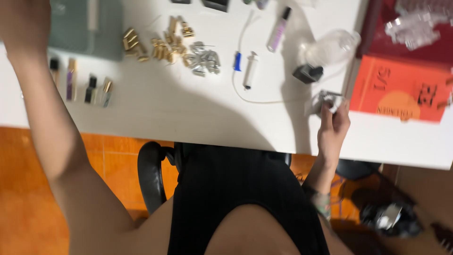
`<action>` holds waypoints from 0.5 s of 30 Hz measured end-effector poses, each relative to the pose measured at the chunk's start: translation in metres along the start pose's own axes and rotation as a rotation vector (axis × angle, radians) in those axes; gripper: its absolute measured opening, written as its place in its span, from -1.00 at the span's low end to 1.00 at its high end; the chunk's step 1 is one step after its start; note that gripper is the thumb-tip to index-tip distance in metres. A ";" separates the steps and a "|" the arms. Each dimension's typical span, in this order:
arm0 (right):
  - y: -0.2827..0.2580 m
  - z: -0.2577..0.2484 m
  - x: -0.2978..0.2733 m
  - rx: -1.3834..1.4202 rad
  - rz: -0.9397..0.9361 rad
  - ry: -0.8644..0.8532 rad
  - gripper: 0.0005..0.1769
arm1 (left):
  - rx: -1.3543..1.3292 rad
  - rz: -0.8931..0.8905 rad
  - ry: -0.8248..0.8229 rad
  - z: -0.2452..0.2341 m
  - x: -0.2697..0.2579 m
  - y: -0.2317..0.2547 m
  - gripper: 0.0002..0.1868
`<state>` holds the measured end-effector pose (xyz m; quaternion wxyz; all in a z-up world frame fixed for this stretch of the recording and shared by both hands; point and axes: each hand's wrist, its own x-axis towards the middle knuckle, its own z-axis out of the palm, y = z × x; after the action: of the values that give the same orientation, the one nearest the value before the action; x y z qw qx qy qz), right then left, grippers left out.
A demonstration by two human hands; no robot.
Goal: Cleaning a perfume bottle and then decanting liquid into it using a syringe.
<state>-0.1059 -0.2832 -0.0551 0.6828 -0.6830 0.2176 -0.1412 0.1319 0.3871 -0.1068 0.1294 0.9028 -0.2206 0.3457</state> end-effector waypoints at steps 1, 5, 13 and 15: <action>-0.005 0.000 0.002 -0.136 -0.134 -0.061 -0.81 | -0.008 0.021 0.000 -0.002 0.028 0.057 -0.78; 0.000 -0.012 0.016 -0.335 -0.263 -0.074 -0.87 | -0.095 0.149 -0.145 -0.029 0.125 0.204 -0.81; -0.033 -0.004 0.026 -0.533 -0.510 0.090 -0.70 | -0.324 0.263 -0.310 0.123 0.128 0.311 -0.81; -0.030 -0.001 0.021 -0.881 -0.705 0.165 -0.56 | -0.284 0.265 -0.312 0.150 0.127 0.322 -0.78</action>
<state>-0.0852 -0.2948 -0.0274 0.2257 -0.9213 0.0675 -0.3093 0.1445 0.0101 -0.1035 0.1729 0.8813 -0.4006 0.1814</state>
